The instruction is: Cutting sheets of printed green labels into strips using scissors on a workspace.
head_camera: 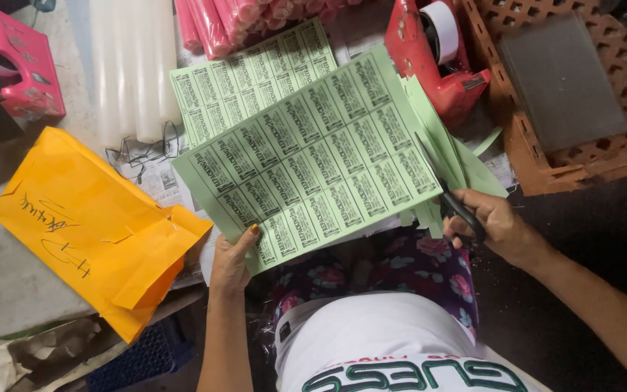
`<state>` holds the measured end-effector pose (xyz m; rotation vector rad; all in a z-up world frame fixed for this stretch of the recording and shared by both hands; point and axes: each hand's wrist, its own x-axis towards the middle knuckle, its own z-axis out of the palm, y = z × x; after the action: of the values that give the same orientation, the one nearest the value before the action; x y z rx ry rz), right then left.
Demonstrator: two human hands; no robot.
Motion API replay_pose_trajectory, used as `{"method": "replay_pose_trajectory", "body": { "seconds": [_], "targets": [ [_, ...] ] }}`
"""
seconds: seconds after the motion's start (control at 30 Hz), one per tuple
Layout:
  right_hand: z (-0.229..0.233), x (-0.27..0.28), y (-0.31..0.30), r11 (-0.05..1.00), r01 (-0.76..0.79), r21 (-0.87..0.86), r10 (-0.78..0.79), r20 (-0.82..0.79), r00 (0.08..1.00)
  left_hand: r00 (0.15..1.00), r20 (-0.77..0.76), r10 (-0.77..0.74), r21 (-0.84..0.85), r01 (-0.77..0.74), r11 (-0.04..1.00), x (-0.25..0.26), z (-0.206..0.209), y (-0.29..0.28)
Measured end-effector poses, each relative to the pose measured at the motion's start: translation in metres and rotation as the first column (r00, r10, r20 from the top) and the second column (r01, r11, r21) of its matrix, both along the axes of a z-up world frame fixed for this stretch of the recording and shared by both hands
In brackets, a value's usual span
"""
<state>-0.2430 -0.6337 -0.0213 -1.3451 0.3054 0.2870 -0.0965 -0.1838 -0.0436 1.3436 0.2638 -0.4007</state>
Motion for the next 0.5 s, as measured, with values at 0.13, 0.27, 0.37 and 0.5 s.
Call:
{"method": "replay_pose_trajectory", "body": {
  "seconds": [0.13,0.27,0.37,0.5],
  "targets": [
    [0.000,0.004,-0.003,0.998,0.006,-0.055,-0.008,-0.035,0.999,1.000,0.013,-0.027,0.013,0.026,1.000,-0.003,0.002,-0.001],
    [-0.019,0.001,-0.005,0.999,0.029,-0.029,-0.028,0.025,0.999,0.999,0.010,-0.046,-0.043,0.046,0.998,-0.004,-0.001,-0.001],
    [-0.036,-0.004,-0.007,0.998,0.064,0.025,-0.066,0.083,0.994,1.000,-0.010,-0.025,-0.020,0.025,0.999,-0.004,-0.010,0.003],
    [-0.007,0.000,-0.001,0.999,0.035,-0.033,-0.033,0.067,0.997,0.997,0.038,-0.069,0.024,0.068,0.997,-0.003,-0.016,0.007]
  ]
}}
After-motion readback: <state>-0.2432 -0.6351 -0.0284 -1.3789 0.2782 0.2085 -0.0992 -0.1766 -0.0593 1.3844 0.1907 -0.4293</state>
